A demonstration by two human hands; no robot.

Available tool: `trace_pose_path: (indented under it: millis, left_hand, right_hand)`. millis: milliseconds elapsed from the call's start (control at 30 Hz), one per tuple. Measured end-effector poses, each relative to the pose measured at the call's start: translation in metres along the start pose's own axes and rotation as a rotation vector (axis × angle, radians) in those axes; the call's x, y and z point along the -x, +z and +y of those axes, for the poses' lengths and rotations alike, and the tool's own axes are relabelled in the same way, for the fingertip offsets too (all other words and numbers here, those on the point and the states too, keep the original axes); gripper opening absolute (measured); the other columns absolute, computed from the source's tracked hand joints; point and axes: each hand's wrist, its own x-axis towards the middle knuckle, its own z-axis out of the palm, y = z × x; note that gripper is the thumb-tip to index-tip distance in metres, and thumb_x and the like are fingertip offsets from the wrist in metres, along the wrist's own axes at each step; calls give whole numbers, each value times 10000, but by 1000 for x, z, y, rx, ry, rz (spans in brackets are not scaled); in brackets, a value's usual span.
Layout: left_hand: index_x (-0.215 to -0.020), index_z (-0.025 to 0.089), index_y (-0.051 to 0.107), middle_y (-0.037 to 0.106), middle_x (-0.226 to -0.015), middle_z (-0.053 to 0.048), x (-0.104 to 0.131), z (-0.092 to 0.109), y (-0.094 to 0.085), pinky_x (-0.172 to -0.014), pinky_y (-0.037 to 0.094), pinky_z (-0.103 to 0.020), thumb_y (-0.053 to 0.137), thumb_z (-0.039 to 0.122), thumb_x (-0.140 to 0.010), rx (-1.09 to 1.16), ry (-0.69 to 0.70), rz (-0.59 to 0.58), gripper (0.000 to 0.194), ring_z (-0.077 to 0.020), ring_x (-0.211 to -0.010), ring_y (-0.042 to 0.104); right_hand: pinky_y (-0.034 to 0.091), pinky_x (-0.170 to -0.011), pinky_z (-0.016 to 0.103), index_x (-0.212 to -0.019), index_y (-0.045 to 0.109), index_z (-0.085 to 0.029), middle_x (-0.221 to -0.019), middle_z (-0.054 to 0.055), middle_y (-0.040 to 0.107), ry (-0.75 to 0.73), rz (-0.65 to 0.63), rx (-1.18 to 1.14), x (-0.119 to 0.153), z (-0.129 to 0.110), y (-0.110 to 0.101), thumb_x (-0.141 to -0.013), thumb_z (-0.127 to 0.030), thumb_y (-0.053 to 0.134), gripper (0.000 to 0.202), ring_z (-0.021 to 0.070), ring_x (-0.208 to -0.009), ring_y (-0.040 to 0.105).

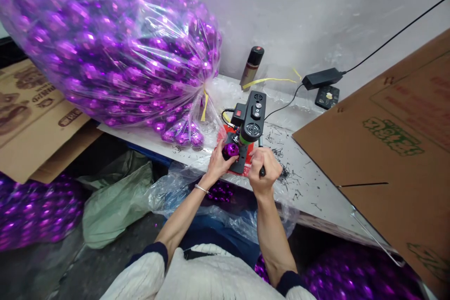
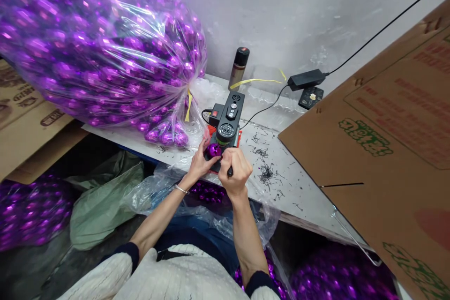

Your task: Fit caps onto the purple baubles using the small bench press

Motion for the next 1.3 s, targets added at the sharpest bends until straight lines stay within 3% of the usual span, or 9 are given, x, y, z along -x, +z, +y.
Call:
trace_pose_path:
  millis: [367, 800, 1300]
  left_hand:
    - [-1605, 225, 91, 631, -1366, -149, -1, -22, 15, -1080, 447, -497, 799, 394, -805, -99, 256, -30, 1082, -310, -1276, 594]
    - [-1604, 238, 105, 626, -1369, -145, -1, -22, 14, -1057, 461, -475, 737, 390, -864, -112, 322, -54, 985, -290, -1238, 613]
    - [-1596, 233, 146, 632, -1351, -144, 1, -16, 13, -1051, 459, -458, 752, 411, -852, -118, 296, -55, 976, -285, -1221, 620]
  right_hand:
    - [456, -634, 265, -800, 555, -203, -721, 21, 620, 4, -14, 10, 6, -2, -1, -932, -79, 436, 217, 129, -682, 596]
    - [491, -654, 270, -780, 529, -218, -767, 11, 625, 13, 50, -34, 43, 10, 17, -924, -84, 428, 221, 133, -724, 629]
    - [482, -643, 293, -798, 505, -225, -776, 11, 601, 4, 87, -47, 52, 16, 24, -926, -112, 396, 202, 141, -706, 595]
